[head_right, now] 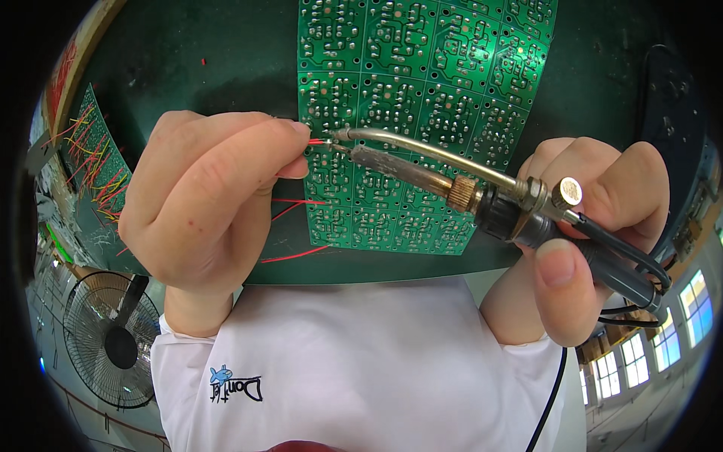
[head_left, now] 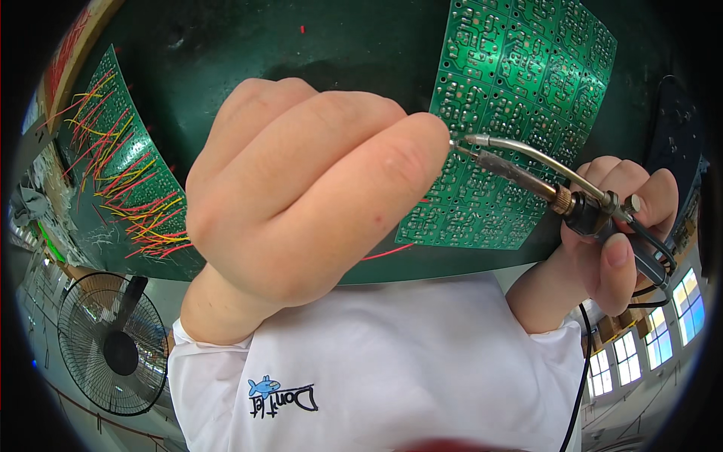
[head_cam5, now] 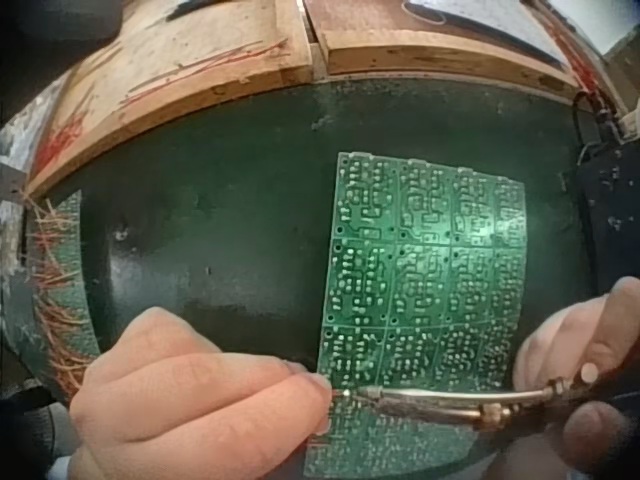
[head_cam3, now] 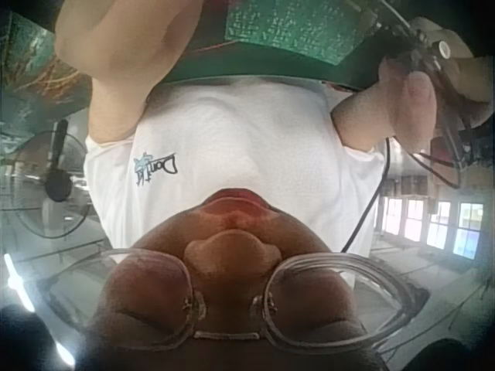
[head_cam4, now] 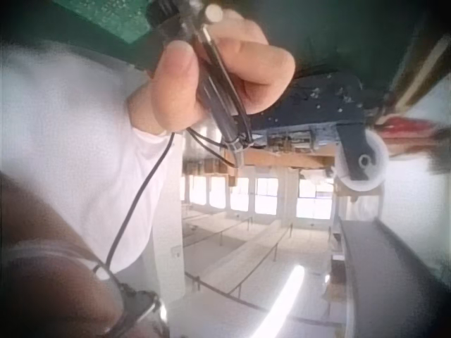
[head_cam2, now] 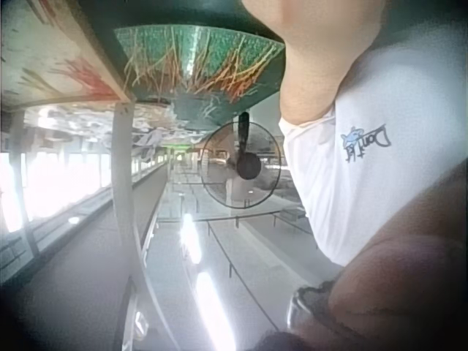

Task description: The person solders colorful wires onto a green printed circuit board (PCB) using a soldering iron and pliers, drawing solder from a reel.

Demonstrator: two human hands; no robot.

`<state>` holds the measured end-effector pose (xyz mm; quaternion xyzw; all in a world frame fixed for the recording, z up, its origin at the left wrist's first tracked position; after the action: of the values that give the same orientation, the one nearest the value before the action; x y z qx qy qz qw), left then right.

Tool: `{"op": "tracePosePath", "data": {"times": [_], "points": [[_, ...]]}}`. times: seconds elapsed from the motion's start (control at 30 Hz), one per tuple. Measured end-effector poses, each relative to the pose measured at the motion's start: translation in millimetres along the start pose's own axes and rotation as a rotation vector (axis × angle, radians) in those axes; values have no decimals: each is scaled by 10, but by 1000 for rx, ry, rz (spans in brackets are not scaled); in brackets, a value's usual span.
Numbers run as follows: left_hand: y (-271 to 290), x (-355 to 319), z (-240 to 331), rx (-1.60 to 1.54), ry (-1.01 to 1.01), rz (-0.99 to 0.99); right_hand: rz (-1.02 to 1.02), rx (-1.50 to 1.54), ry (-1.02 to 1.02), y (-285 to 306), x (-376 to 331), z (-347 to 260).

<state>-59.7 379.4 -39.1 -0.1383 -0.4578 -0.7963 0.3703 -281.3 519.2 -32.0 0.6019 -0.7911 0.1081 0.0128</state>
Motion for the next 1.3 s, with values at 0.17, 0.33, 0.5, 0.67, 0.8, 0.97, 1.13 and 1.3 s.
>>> {"op": "tracePosePath", "data": {"times": [0.17, 0.33, 0.5, 0.67, 0.8, 0.97, 1.13, 1.3], "points": [[-23, -2, 1, -5, 0, 11, 0, 127, -33, 63, -16, 5], [-33, -5, -14, -2, -8, 4, 77, 186, -106, 113, -36, 14], [2, 25, -13, -7, 45, -83, 105, 284, -114, 137, -55, 85], [43, 7, -93, 17, 111, -53, 141, 301, -94, 150, -51, 124], [228, 126, -134, 166, 316, 25, 155, 336, -101, 179, -30, 123], [206, 414, 52, 100, 267, 94, 167, 235, -12, 178, 119, -64], [-53, 419, -40, 133, 128, 19, 176, 184, -22, 244, 300, -54], [-177, 285, -140, 43, 118, 58, 238, 165, -29, 226, 289, 79]]}}
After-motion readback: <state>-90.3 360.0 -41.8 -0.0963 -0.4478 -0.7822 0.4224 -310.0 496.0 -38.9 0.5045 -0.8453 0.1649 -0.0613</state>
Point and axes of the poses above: each hand's wrist, its own x-axis towards the middle knuckle, its own y-axis out of the back of the hand, z = x × y, the point moved 3 cm from there along x, towards the middle knuckle, and after that the axes turned 5 degrees about z, right-handed, at the moved point
